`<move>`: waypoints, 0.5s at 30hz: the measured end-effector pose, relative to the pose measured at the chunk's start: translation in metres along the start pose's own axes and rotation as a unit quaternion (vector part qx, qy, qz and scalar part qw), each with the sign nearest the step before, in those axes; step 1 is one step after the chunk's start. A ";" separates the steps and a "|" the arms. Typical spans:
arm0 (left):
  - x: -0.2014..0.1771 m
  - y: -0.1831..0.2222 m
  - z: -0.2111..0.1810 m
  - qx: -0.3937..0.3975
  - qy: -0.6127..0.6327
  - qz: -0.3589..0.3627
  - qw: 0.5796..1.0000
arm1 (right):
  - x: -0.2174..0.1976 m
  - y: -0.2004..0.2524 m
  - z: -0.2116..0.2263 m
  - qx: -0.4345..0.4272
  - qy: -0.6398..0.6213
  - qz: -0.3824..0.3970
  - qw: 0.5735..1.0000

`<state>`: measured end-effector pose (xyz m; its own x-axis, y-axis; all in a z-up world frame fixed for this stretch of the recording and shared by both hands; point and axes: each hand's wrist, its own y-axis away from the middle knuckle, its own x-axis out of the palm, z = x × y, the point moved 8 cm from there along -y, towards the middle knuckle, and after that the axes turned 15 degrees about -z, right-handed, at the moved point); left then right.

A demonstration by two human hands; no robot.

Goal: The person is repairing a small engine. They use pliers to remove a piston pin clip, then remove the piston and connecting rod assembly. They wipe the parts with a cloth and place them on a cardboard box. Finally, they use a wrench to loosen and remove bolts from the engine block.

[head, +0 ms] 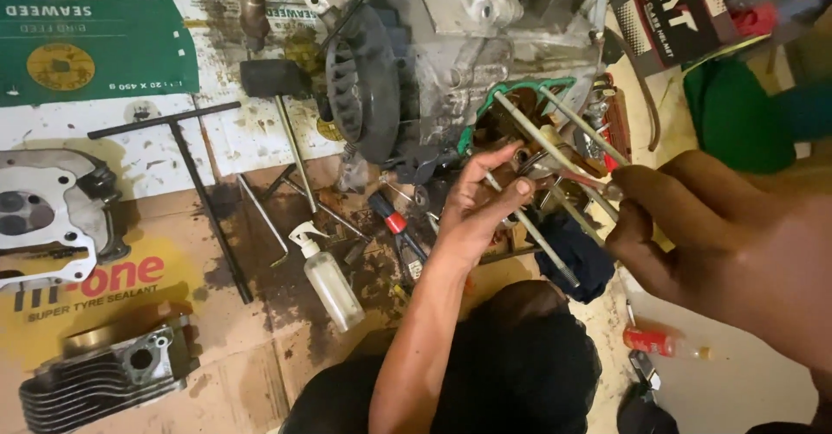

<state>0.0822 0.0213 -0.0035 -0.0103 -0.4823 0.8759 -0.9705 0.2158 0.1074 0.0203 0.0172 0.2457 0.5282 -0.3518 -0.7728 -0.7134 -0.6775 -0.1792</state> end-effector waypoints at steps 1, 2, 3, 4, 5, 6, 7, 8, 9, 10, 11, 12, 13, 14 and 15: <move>-0.001 -0.001 0.001 -0.010 -0.009 -0.012 1.000 | 0.000 0.001 -0.001 0.000 -0.006 0.006 1.000; -0.005 0.000 0.003 -0.022 -0.019 -0.026 0.999 | 0.001 0.001 0.000 -0.001 -0.014 0.012 1.000; -0.005 0.001 0.002 -0.021 -0.019 -0.027 0.999 | 0.002 0.002 0.001 -0.001 -0.015 0.012 1.000; -0.003 0.001 0.001 -0.029 -0.001 -0.024 0.999 | 0.003 0.002 0.001 0.003 -0.015 0.013 1.000; -0.002 0.002 0.000 -0.036 0.017 -0.021 0.999 | 0.004 0.002 0.001 0.008 -0.014 0.014 1.000; -0.004 0.001 0.005 -0.036 0.018 -0.022 0.999 | 0.005 0.004 0.000 0.006 -0.015 0.015 1.000; -0.005 0.000 0.008 -0.032 0.047 -0.016 0.998 | 0.008 0.006 -0.001 0.014 -0.027 0.018 0.999; -0.004 -0.001 0.011 -0.028 0.076 -0.008 0.997 | 0.010 0.008 -0.004 0.022 -0.037 0.021 0.999; -0.005 -0.003 0.011 -0.027 0.078 -0.008 0.997 | 0.011 0.008 -0.008 0.021 -0.036 0.021 0.999; -0.004 -0.002 0.009 -0.016 0.081 0.003 0.997 | 0.013 0.009 -0.011 0.009 -0.022 0.029 0.999; -0.004 -0.002 0.008 -0.004 0.083 0.014 0.996 | 0.014 0.011 -0.014 -0.002 -0.008 0.037 0.999; -0.005 -0.002 0.007 -0.003 0.086 0.014 0.996 | 0.012 0.004 -0.014 -0.004 -0.006 0.038 0.999; -0.005 -0.001 0.007 0.002 0.069 0.018 0.997 | 0.009 -0.002 -0.015 0.001 -0.029 0.035 0.999; -0.005 0.001 0.008 0.004 0.051 0.023 0.998 | 0.006 -0.006 -0.015 0.010 -0.052 0.033 0.998; -0.005 0.001 0.008 0.002 0.052 0.024 0.998 | 0.008 -0.004 -0.018 0.011 -0.051 0.036 0.998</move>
<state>0.0790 0.0175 -0.0117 -0.0321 -0.3812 0.9239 -0.9705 0.2328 0.0623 0.0355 0.0053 0.2512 0.4266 -0.3299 -0.8421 -0.7579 -0.6385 -0.1338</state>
